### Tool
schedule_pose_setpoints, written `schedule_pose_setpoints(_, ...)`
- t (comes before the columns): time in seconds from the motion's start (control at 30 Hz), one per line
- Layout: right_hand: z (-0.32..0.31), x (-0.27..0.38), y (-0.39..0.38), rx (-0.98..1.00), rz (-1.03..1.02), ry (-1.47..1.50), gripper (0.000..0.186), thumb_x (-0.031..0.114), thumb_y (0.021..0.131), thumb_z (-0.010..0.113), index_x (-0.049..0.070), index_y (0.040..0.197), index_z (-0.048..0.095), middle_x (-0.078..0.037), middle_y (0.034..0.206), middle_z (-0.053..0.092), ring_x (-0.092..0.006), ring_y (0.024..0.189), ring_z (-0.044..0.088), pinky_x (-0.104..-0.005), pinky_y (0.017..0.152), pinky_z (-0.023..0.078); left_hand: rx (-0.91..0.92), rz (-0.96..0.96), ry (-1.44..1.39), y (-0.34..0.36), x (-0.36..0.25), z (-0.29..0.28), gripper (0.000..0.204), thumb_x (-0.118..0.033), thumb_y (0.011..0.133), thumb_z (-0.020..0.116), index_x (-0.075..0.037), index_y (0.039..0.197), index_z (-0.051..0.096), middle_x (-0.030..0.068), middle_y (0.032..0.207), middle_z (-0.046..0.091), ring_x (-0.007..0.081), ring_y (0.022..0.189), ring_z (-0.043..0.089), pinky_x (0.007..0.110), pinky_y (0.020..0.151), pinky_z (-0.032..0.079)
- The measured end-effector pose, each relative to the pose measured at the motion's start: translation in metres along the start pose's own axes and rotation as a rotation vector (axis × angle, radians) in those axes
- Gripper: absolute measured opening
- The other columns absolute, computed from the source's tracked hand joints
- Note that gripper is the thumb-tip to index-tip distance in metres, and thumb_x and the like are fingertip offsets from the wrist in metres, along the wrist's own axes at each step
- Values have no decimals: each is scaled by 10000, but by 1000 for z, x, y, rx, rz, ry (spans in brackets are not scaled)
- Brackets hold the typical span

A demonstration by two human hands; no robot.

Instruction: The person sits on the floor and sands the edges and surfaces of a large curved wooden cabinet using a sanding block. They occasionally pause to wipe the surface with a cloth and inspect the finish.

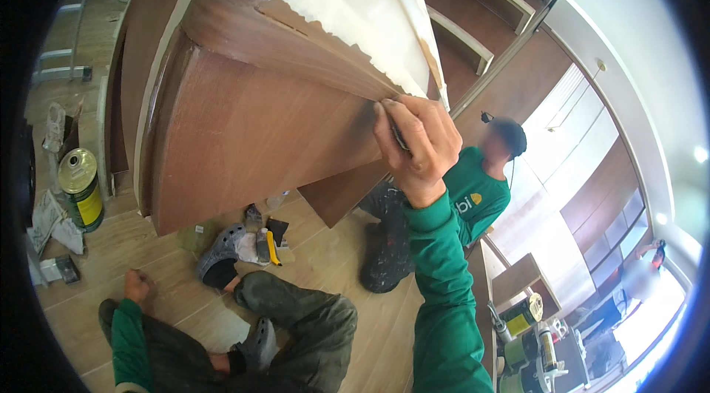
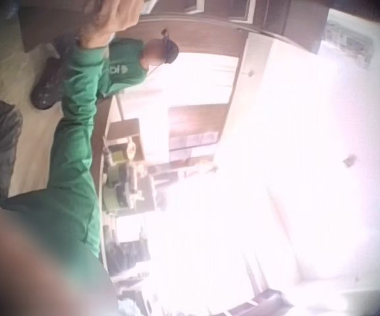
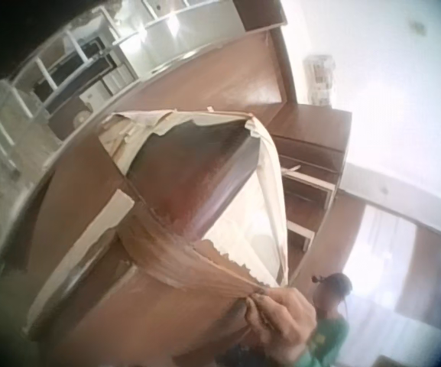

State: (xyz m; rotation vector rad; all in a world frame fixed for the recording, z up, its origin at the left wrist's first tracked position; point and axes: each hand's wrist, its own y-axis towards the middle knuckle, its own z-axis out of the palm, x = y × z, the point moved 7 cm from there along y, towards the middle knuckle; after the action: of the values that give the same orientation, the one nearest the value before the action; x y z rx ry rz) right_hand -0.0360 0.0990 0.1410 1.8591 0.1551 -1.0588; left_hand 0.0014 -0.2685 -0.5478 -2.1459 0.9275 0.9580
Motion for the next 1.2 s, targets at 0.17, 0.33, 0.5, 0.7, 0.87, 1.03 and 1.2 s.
schedule_pose_setpoints(0.17, 7, 30, 35, -31, -64, 40, 274, -45, 675, 845, 27, 905, 714, -90, 812, 675, -242, 698, 655, -318, 607, 519, -9, -3, -11, -8, 0, -7, 362, -148, 738, 853, 89, 967, 704, 247, 1016, 705, 383, 936, 693, 432, 826, 551)
schedule_pose_setpoints(0.33, 0, 4, 6, 25, 6, -15, 259, -41, 686, 842, 30, 897, 710, -82, 807, 672, -239, 697, 648, -322, 606, 516, -98, 26, -45, -18, -23, -15, 354, -156, 728, 851, 104, 920, 707, 262, 971, 707, 383, 900, 702, 438, 796, 551)
schedule_pose_setpoints(0.5, 3, 32, 40, -12, -50, 45, 270, -39, 678, 851, 34, 896, 709, -81, 801, 674, -237, 700, 650, -320, 610, 518, -55, -38, -61, -25, -23, -19, 371, -156, 737, 849, 97, 976, 720, 241, 987, 715, 384, 911, 702, 435, 799, 552)
schedule_pose_setpoints(0.7, 1, 16, 15, -4, -74, -34, 280, -37, 671, 850, 36, 903, 711, -82, 809, 677, -238, 708, 661, -320, 618, 526, -72, -16, 41, -16, -19, -15, 317, -113, 771, 831, 79, 999, 724, 229, 1059, 713, 365, 948, 697, 424, 827, 558)
schedule_pose_setpoints(0.87, 4, 22, 25, -41, -97, 2, 291, -34, 659, 853, 42, 900, 710, -81, 804, 673, -241, 693, 653, -320, 600, 515, -41, -114, 4, -34, -37, -25, 328, -115, 773, 837, 87, 1000, 713, 235, 1061, 708, 352, 957, 697, 415, 832, 558)
schedule_pose_setpoints(1.03, -1, 16, 15, -11, -42, -22, 289, -41, 656, 851, 37, 897, 714, -83, 806, 673, -239, 694, 649, -323, 607, 514, -18, -21, 40, -28, -39, -22, 351, -129, 761, 850, 89, 997, 708, 231, 1038, 710, 344, 949, 699, 409, 826, 556)
schedule_pose_setpoints(1.2, 4, 26, 33, -2, -49, 17, 274, -36, 667, 852, 28, 897, 717, -89, 810, 676, -233, 702, 653, -326, 612, 515, -58, -103, -20, -31, -26, -19, 379, -153, 743, 868, 95, 981, 710, 238, 1011, 711, 351, 936, 699, 416, 827, 553)
